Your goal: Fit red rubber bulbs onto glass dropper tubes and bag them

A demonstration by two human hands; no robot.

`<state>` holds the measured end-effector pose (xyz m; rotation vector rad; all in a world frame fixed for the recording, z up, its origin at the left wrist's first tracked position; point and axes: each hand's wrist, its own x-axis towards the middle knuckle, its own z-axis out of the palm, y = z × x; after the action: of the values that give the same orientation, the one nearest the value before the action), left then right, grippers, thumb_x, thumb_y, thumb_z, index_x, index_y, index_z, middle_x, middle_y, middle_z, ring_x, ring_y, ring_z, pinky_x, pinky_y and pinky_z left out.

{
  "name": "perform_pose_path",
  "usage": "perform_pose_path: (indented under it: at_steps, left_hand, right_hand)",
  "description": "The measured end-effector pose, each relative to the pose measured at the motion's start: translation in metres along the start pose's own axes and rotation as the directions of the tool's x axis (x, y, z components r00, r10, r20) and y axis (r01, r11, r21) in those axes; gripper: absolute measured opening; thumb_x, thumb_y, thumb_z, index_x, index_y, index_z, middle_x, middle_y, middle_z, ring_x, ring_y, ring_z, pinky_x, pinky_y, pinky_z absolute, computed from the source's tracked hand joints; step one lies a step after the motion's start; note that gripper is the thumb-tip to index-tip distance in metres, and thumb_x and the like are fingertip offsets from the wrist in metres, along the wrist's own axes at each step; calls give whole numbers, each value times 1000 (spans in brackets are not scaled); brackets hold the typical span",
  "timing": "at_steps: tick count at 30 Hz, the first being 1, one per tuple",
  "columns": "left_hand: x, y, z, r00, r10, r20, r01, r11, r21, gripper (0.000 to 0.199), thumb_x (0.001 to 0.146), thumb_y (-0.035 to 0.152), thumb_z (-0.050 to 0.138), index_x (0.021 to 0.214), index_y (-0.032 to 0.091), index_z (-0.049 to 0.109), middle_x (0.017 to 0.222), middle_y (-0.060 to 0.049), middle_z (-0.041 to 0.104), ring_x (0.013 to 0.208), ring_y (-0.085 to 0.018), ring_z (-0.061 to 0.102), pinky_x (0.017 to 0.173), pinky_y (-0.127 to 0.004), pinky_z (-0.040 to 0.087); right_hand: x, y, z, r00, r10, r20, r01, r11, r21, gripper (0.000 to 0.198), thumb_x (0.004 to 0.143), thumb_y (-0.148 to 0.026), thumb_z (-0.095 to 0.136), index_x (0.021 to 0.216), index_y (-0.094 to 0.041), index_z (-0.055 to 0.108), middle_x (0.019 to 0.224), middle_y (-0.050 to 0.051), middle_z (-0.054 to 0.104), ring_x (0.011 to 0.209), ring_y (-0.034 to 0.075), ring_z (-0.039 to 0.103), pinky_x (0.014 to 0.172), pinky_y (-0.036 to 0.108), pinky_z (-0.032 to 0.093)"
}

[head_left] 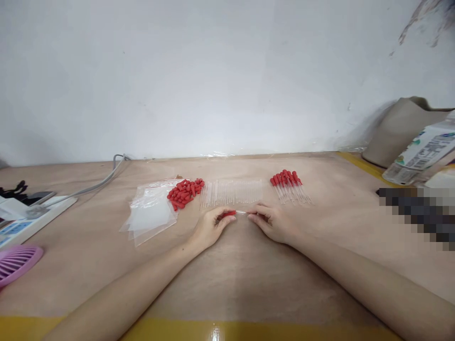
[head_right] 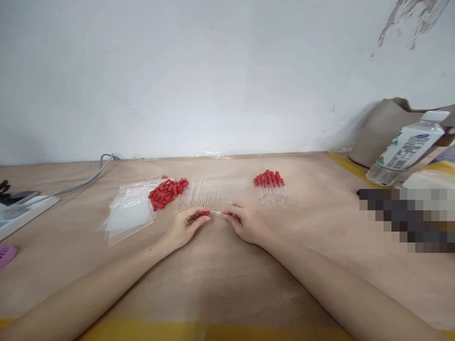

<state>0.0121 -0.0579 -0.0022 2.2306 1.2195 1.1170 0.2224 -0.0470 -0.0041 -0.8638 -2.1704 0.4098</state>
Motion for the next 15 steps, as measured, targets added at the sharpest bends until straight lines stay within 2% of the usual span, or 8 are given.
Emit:
perform_pose_path:
  at_steps: [5,10,15]
  left_hand:
    - [0,2,-1,998,55,37,-56,998,7,14,84,25,51,87,20,64,81,0,68,73,-14,61,67,-23,47]
    - [-1,0,0,996,47,75,-46,999,-12,17,85,28,50,90,21,64,86,-2,68,77,-15,62,69,-25,47]
    - [-3,3,-2,988,73,133,-75,997,10,18,85,29,48,90,20,64,82,-1,67,71,-14,61,66,-23,46]
  right_hand:
    - [3,6,-3,998,-40,57,37,998,51,20,87,-26,44,89,-19,63,78,3,56,72,12,54,65,24,44]
    - [3,9,-3,994,-45,97,39,997,63,20,87,-27,45,87,-20,64,79,3,57,73,13,54,67,26,45]
    - [0,13,-1,990,-76,118,71,996,47,22,87,-25,43,90,-21,64,80,3,57,72,13,54,66,25,44]
